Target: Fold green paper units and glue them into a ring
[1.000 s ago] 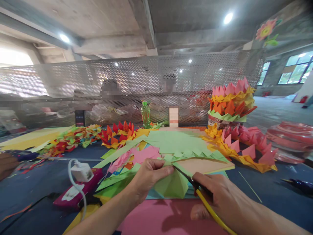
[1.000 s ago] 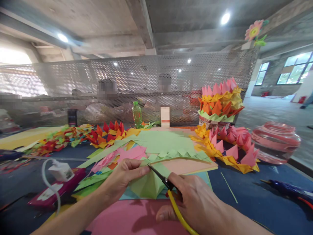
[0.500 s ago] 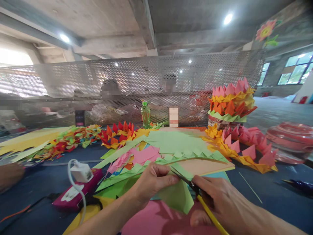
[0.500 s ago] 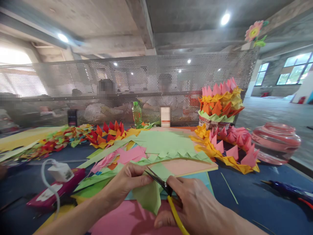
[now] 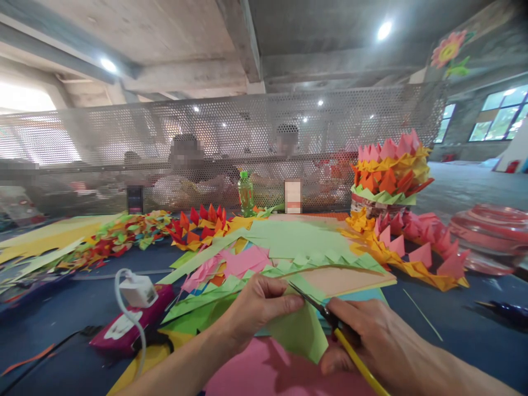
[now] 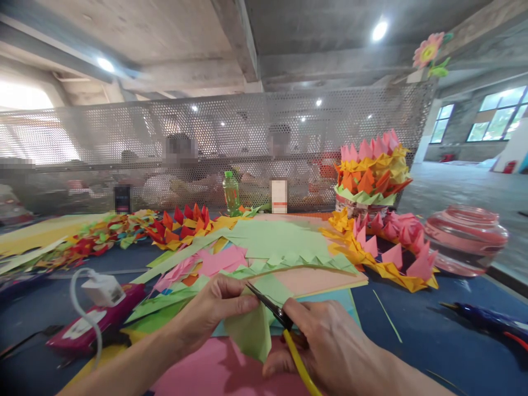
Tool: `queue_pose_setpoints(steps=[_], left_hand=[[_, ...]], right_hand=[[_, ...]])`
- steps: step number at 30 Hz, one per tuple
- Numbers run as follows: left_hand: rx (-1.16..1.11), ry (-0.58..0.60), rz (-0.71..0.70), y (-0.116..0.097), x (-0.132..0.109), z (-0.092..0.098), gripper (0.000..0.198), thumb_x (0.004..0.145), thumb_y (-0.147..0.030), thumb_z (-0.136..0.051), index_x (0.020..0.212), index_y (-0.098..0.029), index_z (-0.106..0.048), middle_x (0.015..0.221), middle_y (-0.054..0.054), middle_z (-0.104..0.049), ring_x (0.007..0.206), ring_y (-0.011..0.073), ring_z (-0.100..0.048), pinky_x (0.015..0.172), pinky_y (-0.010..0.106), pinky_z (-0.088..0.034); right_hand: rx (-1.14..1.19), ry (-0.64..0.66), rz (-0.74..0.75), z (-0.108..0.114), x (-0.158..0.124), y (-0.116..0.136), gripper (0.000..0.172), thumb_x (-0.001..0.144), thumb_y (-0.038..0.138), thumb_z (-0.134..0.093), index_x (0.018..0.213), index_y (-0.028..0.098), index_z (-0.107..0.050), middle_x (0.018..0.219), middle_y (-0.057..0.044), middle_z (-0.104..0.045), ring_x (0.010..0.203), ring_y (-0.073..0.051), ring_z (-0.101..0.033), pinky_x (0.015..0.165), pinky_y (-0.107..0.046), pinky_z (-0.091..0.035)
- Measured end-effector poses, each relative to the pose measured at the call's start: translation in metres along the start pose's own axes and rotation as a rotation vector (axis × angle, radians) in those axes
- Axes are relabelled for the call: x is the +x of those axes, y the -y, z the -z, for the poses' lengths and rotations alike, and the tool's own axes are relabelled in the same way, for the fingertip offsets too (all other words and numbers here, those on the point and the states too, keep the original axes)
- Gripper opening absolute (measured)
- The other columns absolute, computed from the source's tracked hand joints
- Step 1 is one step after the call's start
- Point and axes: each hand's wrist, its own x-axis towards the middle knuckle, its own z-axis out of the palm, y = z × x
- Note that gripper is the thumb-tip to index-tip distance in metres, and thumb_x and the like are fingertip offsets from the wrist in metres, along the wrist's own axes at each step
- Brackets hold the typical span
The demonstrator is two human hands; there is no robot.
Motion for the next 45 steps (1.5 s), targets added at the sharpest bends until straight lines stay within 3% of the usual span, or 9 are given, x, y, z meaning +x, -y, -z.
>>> queue_pose_setpoints(steps=[4, 9, 18, 21, 27, 33, 41, 45], left_hand=[[-0.02, 0.024, 0.003, 0.0, 0.0, 0.001, 0.046, 0.059, -0.053, -0.087, 0.072, -0.01, -0.076, 0.059, 0.002, -0.061, 0.051, 0.0095, -0.048, 0.053, 0.021, -0.034], [-0.015, 0.027, -0.03, 0.005, 0.003, 0.006, 0.049, 0.07, -0.056, -0.08, 0.081, -0.008, -0.076, 0.065, 0.006, -0.066, 0.052, 0.0097, -0.051, 0.053, 0.02, -0.034], [0.011, 0.024, -0.051, 0.009, 0.005, 0.01, 0.045, 0.07, -0.053, -0.081, 0.076, -0.009, -0.075, 0.066, 0.007, -0.066, 0.054, 0.0126, -0.053, 0.054, 0.022, -0.033], [0.003, 0.057, -0.066, 0.006, 0.003, 0.006, 0.045, 0.07, -0.053, -0.081, 0.082, -0.009, -0.078, 0.069, 0.008, -0.067, 0.058, 0.014, -0.054, 0.056, 0.023, -0.035], [0.028, 0.087, -0.072, 0.003, -0.001, -0.001, 0.045, 0.069, -0.053, -0.081, 0.083, -0.01, -0.08, 0.067, 0.006, -0.063, 0.054, 0.0098, -0.043, 0.052, 0.022, -0.026], [0.038, 0.141, -0.114, 0.005, -0.001, 0.001, 0.037, 0.076, -0.046, -0.078, 0.083, -0.01, -0.079, 0.082, 0.009, -0.066, 0.065, 0.0133, -0.049, 0.059, 0.024, -0.032], [0.051, 0.156, -0.13, 0.009, 0.0, 0.003, 0.038, 0.077, -0.047, -0.076, 0.087, -0.011, -0.08, 0.088, 0.01, -0.066, 0.066, 0.0138, -0.049, 0.058, 0.024, -0.032], [0.053, 0.151, -0.128, 0.008, 0.0, 0.003, 0.039, 0.076, -0.049, -0.077, 0.08, -0.01, -0.079, 0.082, 0.008, -0.064, 0.063, 0.0125, -0.046, 0.056, 0.024, -0.029]], right_hand=[[0.042, 0.008, -0.002, 0.001, 0.0, 0.003, 0.03, 0.089, 0.05, -0.065, 0.086, 0.022, -0.056, 0.069, 0.002, -0.068, 0.057, -0.015, -0.06, 0.056, -0.023, -0.036], [0.018, -0.003, -0.047, 0.001, 0.001, 0.004, 0.036, 0.089, 0.055, -0.063, 0.08, 0.021, -0.056, 0.067, -0.001, -0.068, 0.057, -0.016, -0.061, 0.054, -0.025, -0.035], [-0.024, -0.004, -0.021, 0.003, 0.0, 0.003, 0.046, 0.081, 0.064, -0.067, 0.088, 0.02, -0.058, 0.073, -0.001, -0.067, 0.057, -0.016, -0.055, 0.054, -0.026, -0.034], [-0.031, -0.002, 0.001, 0.004, -0.001, 0.004, 0.049, 0.079, 0.066, -0.067, 0.093, 0.02, -0.058, 0.078, -0.002, -0.066, 0.059, -0.017, -0.056, 0.056, -0.027, -0.036], [-0.021, 0.013, -0.011, 0.003, -0.001, 0.004, 0.056, 0.077, 0.073, -0.064, 0.093, 0.02, -0.06, 0.081, -0.004, -0.067, 0.061, -0.019, -0.059, 0.059, -0.027, -0.038], [-0.015, 0.049, -0.023, 0.003, 0.0, 0.005, 0.065, 0.074, 0.082, -0.057, 0.091, 0.02, -0.06, 0.076, -0.004, -0.067, 0.06, -0.019, -0.059, 0.057, -0.027, -0.038], [-0.047, 0.02, -0.011, 0.0, -0.003, 0.005, 0.052, 0.079, 0.073, -0.061, 0.082, 0.021, -0.055, 0.072, -0.002, -0.068, 0.054, -0.016, -0.057, 0.051, -0.025, -0.033], [-0.062, 0.008, -0.008, 0.0, -0.002, 0.004, 0.045, 0.083, 0.066, -0.062, 0.081, 0.021, -0.054, 0.071, -0.002, -0.069, 0.054, -0.017, -0.06, 0.052, -0.026, -0.033]])
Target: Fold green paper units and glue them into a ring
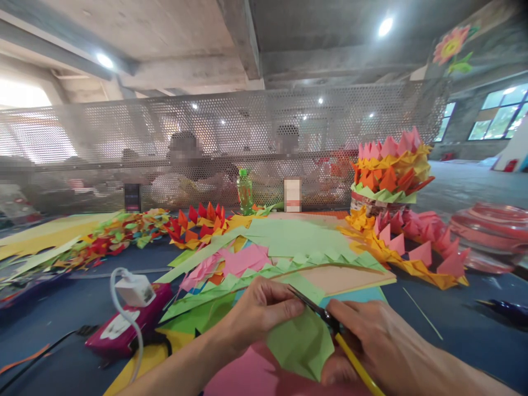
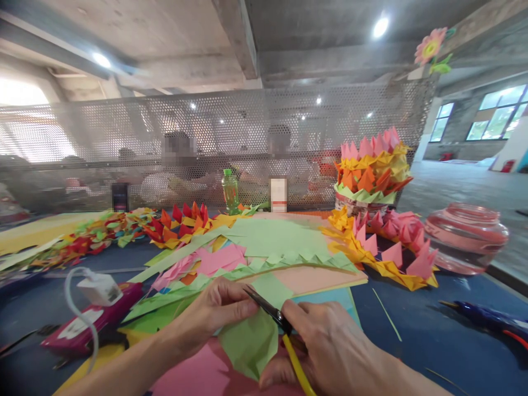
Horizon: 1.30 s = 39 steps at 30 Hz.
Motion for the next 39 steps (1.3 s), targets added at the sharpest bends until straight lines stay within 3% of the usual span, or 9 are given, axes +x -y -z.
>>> queue_pose_setpoints(steps=[4, 7, 13, 20, 24, 28, 32, 35, 39], left_hand=[[0.024, -0.035, 0.024, -0.001, -0.001, -0.001, 0.045, 0.072, -0.052, -0.079, 0.065, -0.008, -0.073, 0.069, 0.005, -0.058, 0.055, 0.0089, -0.04, 0.052, 0.024, -0.023], [0.054, -0.044, 0.032, -0.002, -0.001, -0.001, 0.047, 0.073, -0.054, -0.078, 0.07, -0.008, -0.075, 0.067, 0.005, -0.057, 0.056, 0.0091, -0.041, 0.052, 0.024, -0.024], [0.028, -0.128, 0.126, 0.0, 0.005, 0.004, 0.054, 0.071, -0.061, -0.077, 0.074, -0.007, -0.072, 0.06, 0.004, -0.058, 0.052, 0.0099, -0.046, 0.052, 0.022, -0.03], [-0.038, -0.328, 0.07, -0.01, 0.01, 0.01, 0.051, 0.07, -0.063, -0.076, 0.071, -0.014, -0.058, 0.059, -0.002, -0.056, 0.053, 0.0098, -0.05, 0.051, 0.02, -0.034], [0.011, -0.31, 0.067, -0.007, 0.013, 0.011, 0.053, 0.072, -0.065, -0.073, 0.069, -0.015, -0.054, 0.058, -0.002, -0.052, 0.05, 0.0086, -0.045, 0.049, 0.02, -0.031], [0.044, -0.291, 0.06, -0.003, 0.014, 0.011, 0.054, 0.072, -0.066, -0.072, 0.07, -0.015, -0.053, 0.057, -0.004, -0.047, 0.05, 0.0072, -0.04, 0.049, 0.02, -0.029], [0.062, -0.287, 0.052, -0.002, 0.015, 0.012, 0.055, 0.073, -0.066, -0.07, 0.073, -0.014, -0.053, 0.06, -0.003, -0.047, 0.053, 0.0075, -0.04, 0.051, 0.02, -0.029], [0.069, -0.285, 0.047, -0.001, 0.016, 0.012, 0.054, 0.074, -0.065, -0.07, 0.073, -0.014, -0.053, 0.061, -0.003, -0.047, 0.054, 0.0074, -0.038, 0.051, 0.02, -0.028], [0.08, -0.271, 0.038, -0.002, 0.015, 0.01, 0.053, 0.075, -0.064, -0.07, 0.072, -0.014, -0.051, 0.062, -0.004, -0.046, 0.055, 0.0076, -0.038, 0.051, 0.02, -0.029]], right_hand=[[-0.022, -0.016, 0.034, -0.002, -0.001, -0.003, 0.032, 0.09, 0.053, -0.06, 0.084, 0.022, -0.054, 0.073, -0.002, -0.069, 0.056, -0.018, -0.06, 0.055, -0.027, -0.035], [-0.045, -0.004, 0.034, -0.002, -0.002, -0.005, 0.022, 0.093, 0.044, -0.057, 0.087, 0.022, -0.054, 0.075, -0.001, -0.07, 0.061, -0.019, -0.063, 0.056, -0.028, -0.034], [-0.264, -0.11, -0.158, 0.022, 0.01, -0.017, 0.032, 0.095, 0.051, -0.053, 0.082, 0.022, -0.053, 0.068, -0.003, -0.068, 0.061, -0.022, -0.067, 0.054, -0.028, -0.034], [-0.575, 0.11, -0.406, 0.053, 0.001, -0.071, 0.015, 0.086, 0.033, -0.063, 0.096, 0.023, -0.069, 0.09, -0.011, -0.077, 0.087, -0.037, -0.073, 0.061, -0.035, -0.045], [-0.535, 0.092, -0.349, 0.061, -0.016, -0.097, 0.034, 0.079, 0.02, -0.064, 0.113, 0.024, -0.069, 0.112, -0.01, -0.074, 0.1, -0.035, -0.07, 0.075, -0.042, -0.052], [-0.454, -0.134, -0.108, 0.053, -0.008, -0.076, 0.027, 0.09, 0.016, -0.051, 0.109, 0.02, -0.069, 0.113, -0.012, -0.071, 0.099, -0.03, -0.068, 0.082, -0.043, -0.052], [-0.068, 0.037, 0.254, 0.024, 0.009, -0.024, 0.035, 0.089, 0.003, -0.051, 0.107, 0.027, -0.069, 0.106, -0.004, -0.066, 0.098, -0.017, -0.064, 0.084, -0.028, -0.049], [-0.08, 0.107, 0.273, 0.004, 0.014, -0.003, 0.042, 0.083, -0.002, -0.055, 0.112, 0.027, -0.067, 0.104, -0.004, -0.064, 0.094, -0.018, -0.063, 0.081, -0.028, -0.047], [-0.126, 0.117, 0.268, -0.001, 0.02, -0.002, 0.028, 0.084, 0.001, -0.055, 0.099, 0.021, -0.065, 0.101, -0.004, -0.063, 0.088, -0.018, -0.06, 0.076, -0.028, -0.045]])
